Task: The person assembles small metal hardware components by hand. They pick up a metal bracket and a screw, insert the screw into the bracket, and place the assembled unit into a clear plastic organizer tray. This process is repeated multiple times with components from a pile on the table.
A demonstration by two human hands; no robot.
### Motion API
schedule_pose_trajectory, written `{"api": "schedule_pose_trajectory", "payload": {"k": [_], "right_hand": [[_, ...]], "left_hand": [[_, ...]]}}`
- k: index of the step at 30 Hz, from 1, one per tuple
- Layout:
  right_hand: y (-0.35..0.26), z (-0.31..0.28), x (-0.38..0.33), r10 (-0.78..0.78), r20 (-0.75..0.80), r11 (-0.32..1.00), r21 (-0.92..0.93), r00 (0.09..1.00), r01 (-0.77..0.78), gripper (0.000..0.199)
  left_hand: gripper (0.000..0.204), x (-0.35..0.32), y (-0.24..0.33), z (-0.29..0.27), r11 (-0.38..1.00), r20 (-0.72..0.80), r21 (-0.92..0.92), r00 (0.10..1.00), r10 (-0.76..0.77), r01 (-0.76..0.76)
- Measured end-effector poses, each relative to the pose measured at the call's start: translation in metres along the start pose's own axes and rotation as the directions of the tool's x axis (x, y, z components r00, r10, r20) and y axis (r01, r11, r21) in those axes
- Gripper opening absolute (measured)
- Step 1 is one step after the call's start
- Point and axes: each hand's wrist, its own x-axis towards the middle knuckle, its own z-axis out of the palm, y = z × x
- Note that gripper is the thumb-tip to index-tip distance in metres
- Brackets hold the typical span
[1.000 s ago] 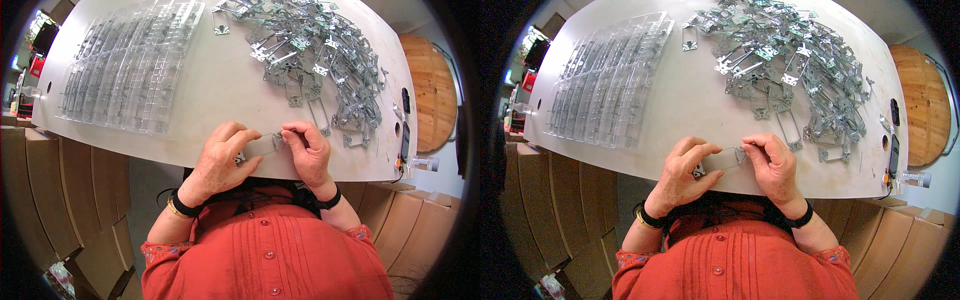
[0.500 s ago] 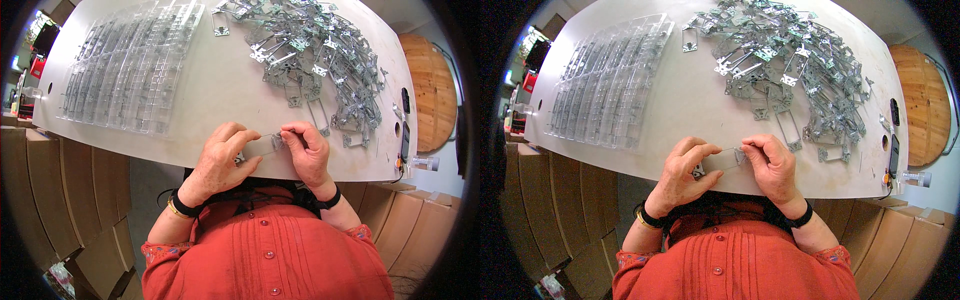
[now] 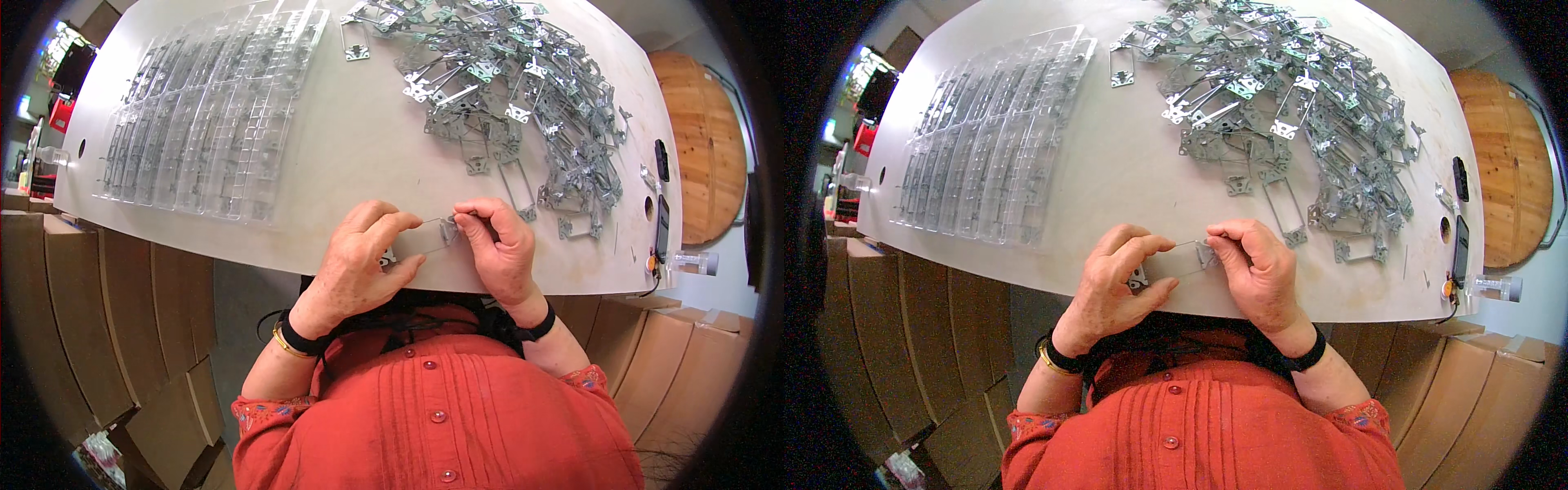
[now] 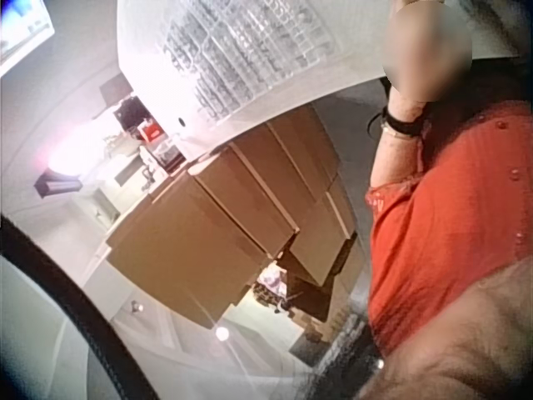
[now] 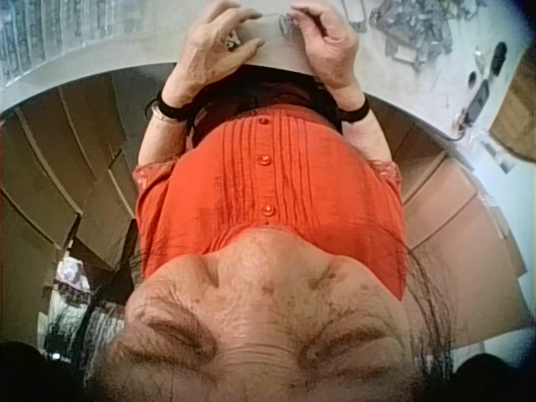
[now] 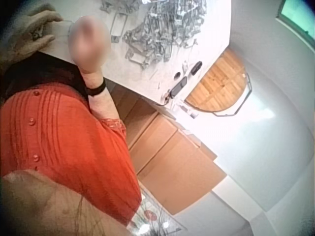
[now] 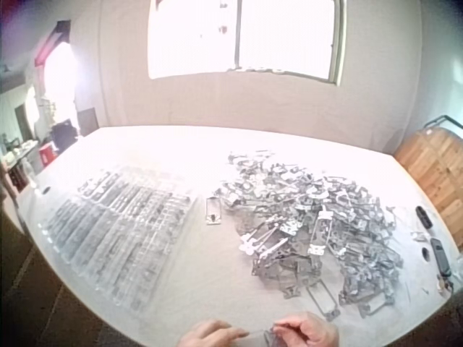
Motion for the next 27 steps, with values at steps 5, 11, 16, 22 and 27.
{"api": "schedule_pose_trajectory", "payload": {"k": [5, 11, 16, 22, 27], "right_hand": [[-0.0016, -0.0006, 0.0003, 0.014, 0.005, 1.0, 0.001, 1.0, -0.014, 0.015], [-0.0021, 0.0001, 0.0014, -0.011, 0.005, 1.0, -0.012, 1.0, 0.011, 0.015], [-0.0024, -0.0014, 0.0018, -0.025, 0.004, 0.999, -0.02, 1.0, 0.025, 0.015], [-0.0021, -0.0002, 0.0023, -0.036, -0.001, 0.999, -0.005, 0.999, 0.035, 0.016], [-0.0005, -0.0008, 0.0004, -0.001, 0.008, 1.0, 0.018, 1.0, 0.001, 0.017]], "left_hand": [[0.046, 0.0002, 0.0002, 0.0002, 1.0, -0.004, 0.007, 1.0, 0.009, -0.009], [0.045, 0.0, -0.0001, -0.0004, 1.0, -0.001, 0.009, 1.0, 0.004, -0.004], [0.044, 0.0, 0.0018, -0.0009, 1.0, -0.003, 0.009, 1.0, -0.006, 0.006], [0.044, 0.0005, 0.0012, -0.0004, 1.0, -0.01, 0.016, 1.0, 0.007, -0.007], [0.044, 0.0002, 0.0009, -0.0004, 1.0, -0.007, 0.011, 1.0, 0.005, -0.004]]}}
